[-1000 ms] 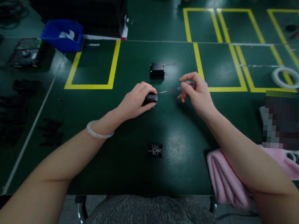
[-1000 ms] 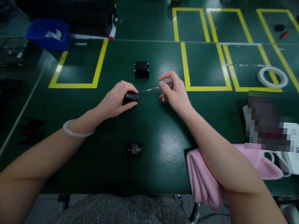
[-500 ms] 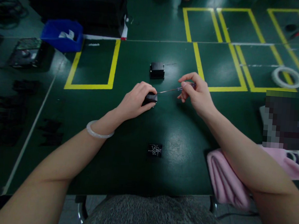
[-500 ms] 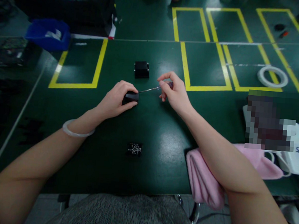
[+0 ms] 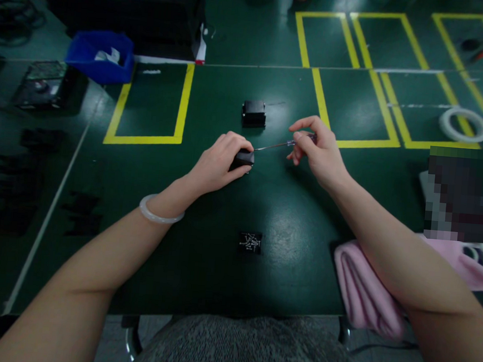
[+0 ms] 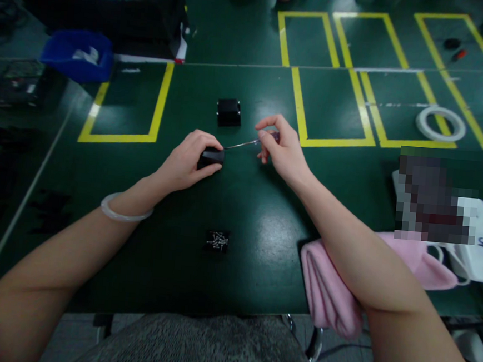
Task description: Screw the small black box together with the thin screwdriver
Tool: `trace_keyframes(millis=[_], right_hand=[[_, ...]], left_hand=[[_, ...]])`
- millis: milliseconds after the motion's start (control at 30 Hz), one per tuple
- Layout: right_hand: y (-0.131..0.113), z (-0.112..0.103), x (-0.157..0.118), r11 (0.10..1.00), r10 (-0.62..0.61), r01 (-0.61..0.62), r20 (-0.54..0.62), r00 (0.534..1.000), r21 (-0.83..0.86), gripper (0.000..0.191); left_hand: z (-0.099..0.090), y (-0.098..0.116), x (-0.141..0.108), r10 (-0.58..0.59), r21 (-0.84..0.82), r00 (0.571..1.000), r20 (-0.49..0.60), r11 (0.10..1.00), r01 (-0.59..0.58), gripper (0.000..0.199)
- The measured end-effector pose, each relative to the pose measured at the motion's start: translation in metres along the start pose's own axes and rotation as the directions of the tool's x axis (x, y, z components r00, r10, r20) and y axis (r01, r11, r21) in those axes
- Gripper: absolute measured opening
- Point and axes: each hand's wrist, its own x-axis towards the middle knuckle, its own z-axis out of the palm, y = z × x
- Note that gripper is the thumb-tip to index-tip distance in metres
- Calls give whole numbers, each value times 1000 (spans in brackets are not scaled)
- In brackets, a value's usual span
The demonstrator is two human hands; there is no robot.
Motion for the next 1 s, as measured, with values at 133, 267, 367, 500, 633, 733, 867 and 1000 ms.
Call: trace_keyframes(millis=[133,267,367,500,633,733,867,1000], right_hand=[[0,0,0,1000,2,-2,4,1000,15,20],[2,1,0,1000,-12,12,0,1000,4,21],[3,0,0,1000,-19,19,13,1000,-16,20],[3,-2,0,1000,-23,23,22,999,-21,20],[3,-1,1,1000,-12,12,13,1000,-6,20],[3,0,0,1000,5,-5,11,1000,18,19],[2,0,0,1000,10,-10,14,1000,10,16],[0,0,0,1000,-7,7,18,1000,-11,16]], left_hand=[[0,0,0,9,6,1000,-3,1000,-9,28],[0,1,1,2,-1,1000,0,1000,-2,27],[-1,2,1,-7,0,1000,5,1000,7,26],[-1,2,1,-14,3,1000,11,1000,14,28],[0,1,0,0,2,1000,-3,1000,0,28],[0,1,0,5,-3,1000,-5,1000,-5,27],[0,0,1,-5,-6,1000,0,1000,5,27],[0,0,0,-2,-1,1000,-6,1000,2,27]])
